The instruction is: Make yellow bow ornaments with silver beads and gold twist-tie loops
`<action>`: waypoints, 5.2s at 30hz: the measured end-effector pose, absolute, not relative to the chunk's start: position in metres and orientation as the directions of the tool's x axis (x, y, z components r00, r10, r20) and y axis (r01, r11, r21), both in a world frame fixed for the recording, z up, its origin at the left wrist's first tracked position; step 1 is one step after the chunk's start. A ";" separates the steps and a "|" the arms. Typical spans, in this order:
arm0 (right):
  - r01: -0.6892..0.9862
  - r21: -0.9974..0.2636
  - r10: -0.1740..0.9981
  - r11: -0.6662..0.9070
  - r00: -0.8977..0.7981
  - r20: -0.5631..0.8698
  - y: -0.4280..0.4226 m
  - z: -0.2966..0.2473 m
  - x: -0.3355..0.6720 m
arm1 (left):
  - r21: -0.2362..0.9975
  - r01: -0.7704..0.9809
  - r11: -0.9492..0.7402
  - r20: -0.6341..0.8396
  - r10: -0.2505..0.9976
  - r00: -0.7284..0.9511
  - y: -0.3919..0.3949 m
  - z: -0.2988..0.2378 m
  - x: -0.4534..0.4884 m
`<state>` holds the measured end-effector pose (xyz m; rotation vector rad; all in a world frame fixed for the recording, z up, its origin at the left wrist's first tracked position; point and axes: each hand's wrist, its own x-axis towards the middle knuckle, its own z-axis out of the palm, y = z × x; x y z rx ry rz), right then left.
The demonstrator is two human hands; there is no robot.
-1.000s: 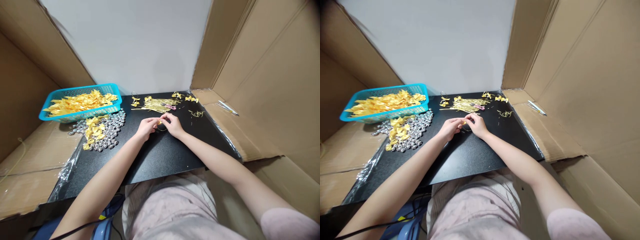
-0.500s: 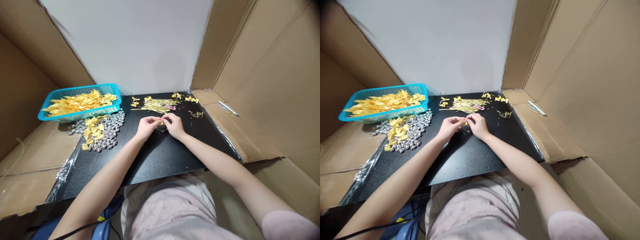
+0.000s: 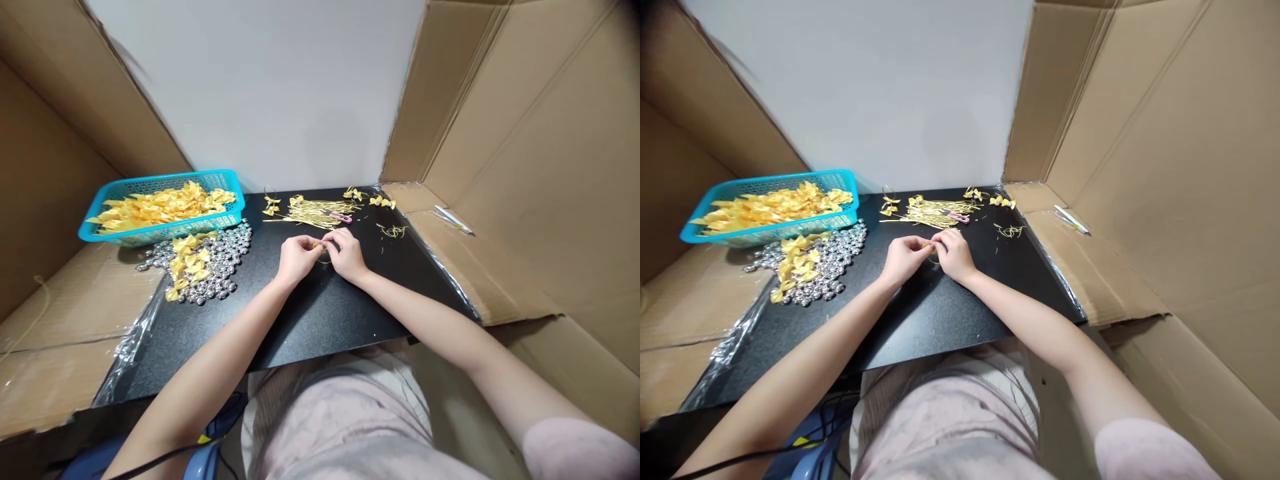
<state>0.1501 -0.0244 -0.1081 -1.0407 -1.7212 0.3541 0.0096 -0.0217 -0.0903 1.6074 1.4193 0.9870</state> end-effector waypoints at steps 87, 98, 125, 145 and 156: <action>0.454 -0.729 0.835 0.512 -0.065 0.546 -0.010 -0.121 0.152 | 0.817 0.550 -0.173 0.085 0.980 0.182 -0.015 -0.101 0.017; 0.263 -0.880 0.918 0.396 -0.097 0.384 0.004 -0.136 0.157 | 0.788 0.586 -0.188 0.081 0.975 0.205 -0.016 -0.101 0.014; 0.521 -0.659 0.836 0.542 -0.256 0.485 -0.005 -0.110 0.166 | 0.454 0.830 -0.324 0.351 0.921 0.168 -0.026 -0.092 0.014; 0.561 -0.689 0.886 0.459 -0.347 0.309 -0.001 -0.115 0.175 | 0.506 0.702 -0.501 0.423 0.853 0.304 -0.025 -0.095 0.013; 0.376 -0.869 0.937 0.322 -0.257 0.236 -0.001 -0.116 0.171 | 0.573 0.589 -0.570 0.414 0.821 0.393 -0.016 -0.092 0.010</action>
